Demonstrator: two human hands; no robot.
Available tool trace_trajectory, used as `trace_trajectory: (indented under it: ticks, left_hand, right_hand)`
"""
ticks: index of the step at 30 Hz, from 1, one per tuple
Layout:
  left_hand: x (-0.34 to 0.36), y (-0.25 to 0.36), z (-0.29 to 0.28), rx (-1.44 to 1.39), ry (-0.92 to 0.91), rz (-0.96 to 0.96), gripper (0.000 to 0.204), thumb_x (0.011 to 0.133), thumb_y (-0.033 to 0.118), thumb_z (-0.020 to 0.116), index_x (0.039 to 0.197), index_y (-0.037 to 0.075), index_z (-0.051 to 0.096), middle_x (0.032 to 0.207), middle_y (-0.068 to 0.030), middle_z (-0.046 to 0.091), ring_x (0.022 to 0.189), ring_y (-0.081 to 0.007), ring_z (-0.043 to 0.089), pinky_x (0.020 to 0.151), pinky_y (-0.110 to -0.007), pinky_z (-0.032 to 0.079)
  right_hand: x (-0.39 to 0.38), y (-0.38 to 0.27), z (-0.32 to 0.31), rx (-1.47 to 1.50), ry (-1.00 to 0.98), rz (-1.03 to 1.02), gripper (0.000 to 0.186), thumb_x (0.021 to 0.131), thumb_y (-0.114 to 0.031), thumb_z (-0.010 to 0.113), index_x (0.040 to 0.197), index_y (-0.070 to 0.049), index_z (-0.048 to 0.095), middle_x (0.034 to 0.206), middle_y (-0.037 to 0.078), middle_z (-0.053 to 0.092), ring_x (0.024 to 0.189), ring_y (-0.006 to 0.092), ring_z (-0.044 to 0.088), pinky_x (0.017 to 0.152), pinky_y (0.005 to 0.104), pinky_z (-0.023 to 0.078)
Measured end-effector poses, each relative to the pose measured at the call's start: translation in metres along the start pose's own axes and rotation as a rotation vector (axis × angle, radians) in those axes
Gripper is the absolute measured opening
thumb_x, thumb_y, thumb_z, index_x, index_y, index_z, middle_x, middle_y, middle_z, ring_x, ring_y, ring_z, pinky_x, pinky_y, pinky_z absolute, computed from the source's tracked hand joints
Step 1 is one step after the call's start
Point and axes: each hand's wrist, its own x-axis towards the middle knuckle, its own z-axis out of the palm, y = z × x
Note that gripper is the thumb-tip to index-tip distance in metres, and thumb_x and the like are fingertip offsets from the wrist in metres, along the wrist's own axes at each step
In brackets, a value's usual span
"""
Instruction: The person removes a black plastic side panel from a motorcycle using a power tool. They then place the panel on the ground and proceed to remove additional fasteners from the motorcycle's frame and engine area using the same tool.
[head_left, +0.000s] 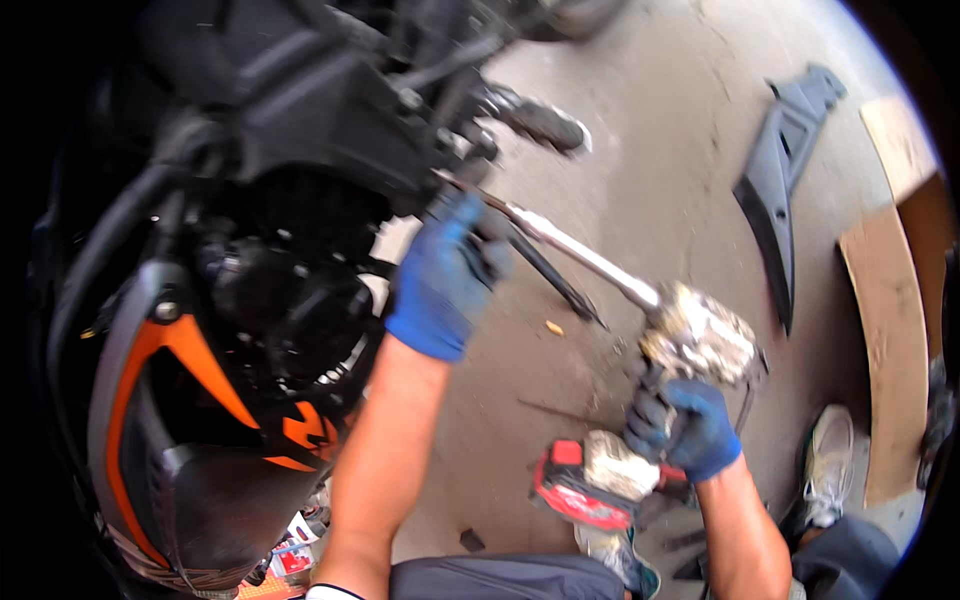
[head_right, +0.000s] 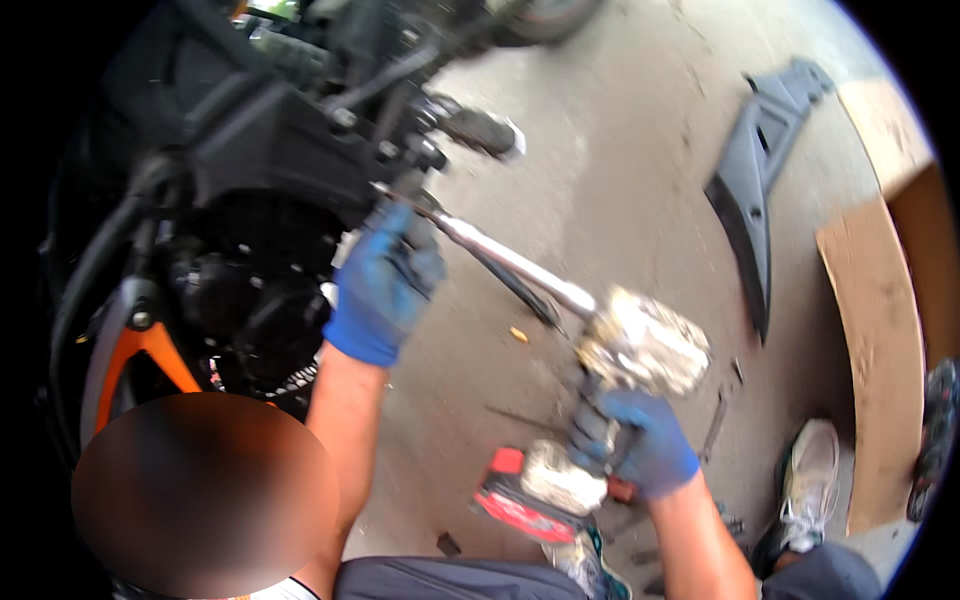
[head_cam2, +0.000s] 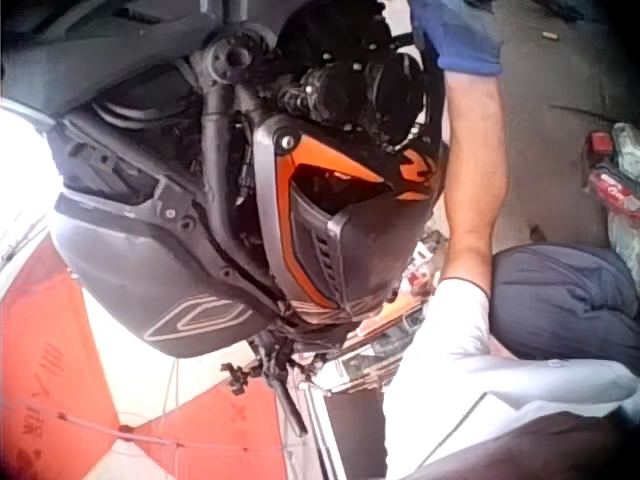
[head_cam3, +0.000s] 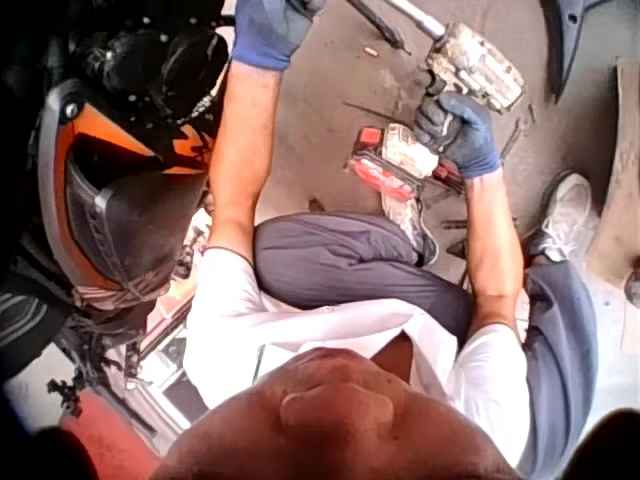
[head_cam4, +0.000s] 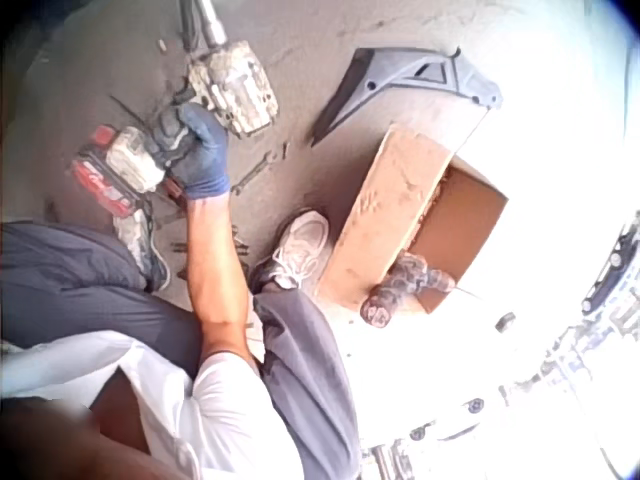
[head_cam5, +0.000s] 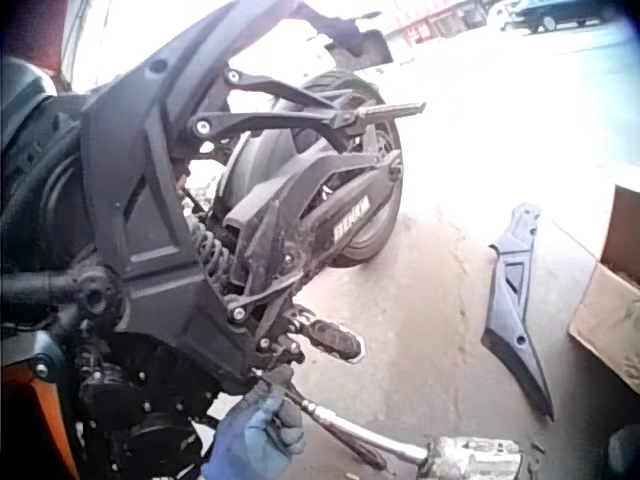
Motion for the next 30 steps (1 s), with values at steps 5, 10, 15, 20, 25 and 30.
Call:
trace_trajectory:
  ticks: [5,10,15,20,25,30]
  left_hand:
    - [-0.025,0.028,0.046,0.219,-0.091,0.158,0.035,0.099,0.027,0.05,0.127,0.007,0.052,0.072,-0.0041,0.057,0.055,-0.01,0.052,0.051,-0.025,0.045]
    - [-0.046,0.056,0.064,0.326,-0.115,0.317,0.037,0.097,0.032,0.053,0.12,0.003,0.056,0.073,-0.0039,0.057,0.057,-0.0093,0.053,0.052,-0.024,0.045]
    - [-0.077,0.079,0.078,0.531,0.058,0.501,0.036,0.096,0.029,0.056,0.114,-0.001,0.057,0.073,-0.0021,0.055,0.056,-0.0071,0.05,0.049,-0.021,0.042]
    - [-0.096,0.129,0.098,0.629,0.242,0.868,0.026,0.088,0.013,0.069,0.109,0.002,0.06,0.079,-0.0003,0.059,0.059,-0.0018,0.048,0.05,-0.017,0.039]
    - [-0.076,0.218,0.164,1.444,0.527,1.503,0.045,0.077,0.017,0.076,0.117,0.006,0.059,0.077,-0.005,0.053,0.067,-0.0141,0.051,0.065,-0.029,0.045]
    - [-0.038,0.28,0.197,2.071,0.733,1.459,0.063,0.071,0.036,0.078,0.121,0.005,0.058,0.108,-0.0186,0.058,0.101,-0.0323,0.057,0.091,-0.042,0.045]
  right_hand:
    - [-0.014,-0.005,0.014,0.069,-0.218,-0.092,0.044,0.079,-0.024,0.058,0.117,-0.001,0.056,0.06,0.006,0.05,0.051,0.0201,0.046,0.052,0.0365,0.039]
    - [-0.014,-0.025,0.06,-0.102,-0.438,-0.216,0.046,0.082,-0.025,0.057,0.121,-0.002,0.055,0.057,0.003,0.047,0.048,0.0178,0.042,0.05,0.0381,0.039]
    - [-0.038,-0.049,0.102,-0.256,-0.477,-0.363,0.048,0.079,-0.022,0.06,0.122,-0.002,0.053,0.056,0.005,0.047,0.045,0.0201,0.043,0.048,0.0397,0.04]
    - [-0.044,-0.059,0.152,-0.35,-0.445,-0.508,0.051,0.077,-0.021,0.061,0.121,0.002,0.052,0.06,0.009,0.052,0.044,0.0215,0.046,0.047,0.0415,0.045]
    - [-0.043,-0.077,0.219,-0.471,-0.394,-0.712,0.057,0.078,-0.021,0.065,0.124,0.007,0.047,0.063,0.009,0.053,0.046,0.0174,0.049,0.047,0.0371,0.049]
    - [-0.038,-0.086,0.229,-0.483,-0.338,-0.768,0.057,0.079,-0.022,0.065,0.124,0.007,0.047,0.06,0.007,0.051,0.046,0.0178,0.046,0.047,0.0359,0.048]
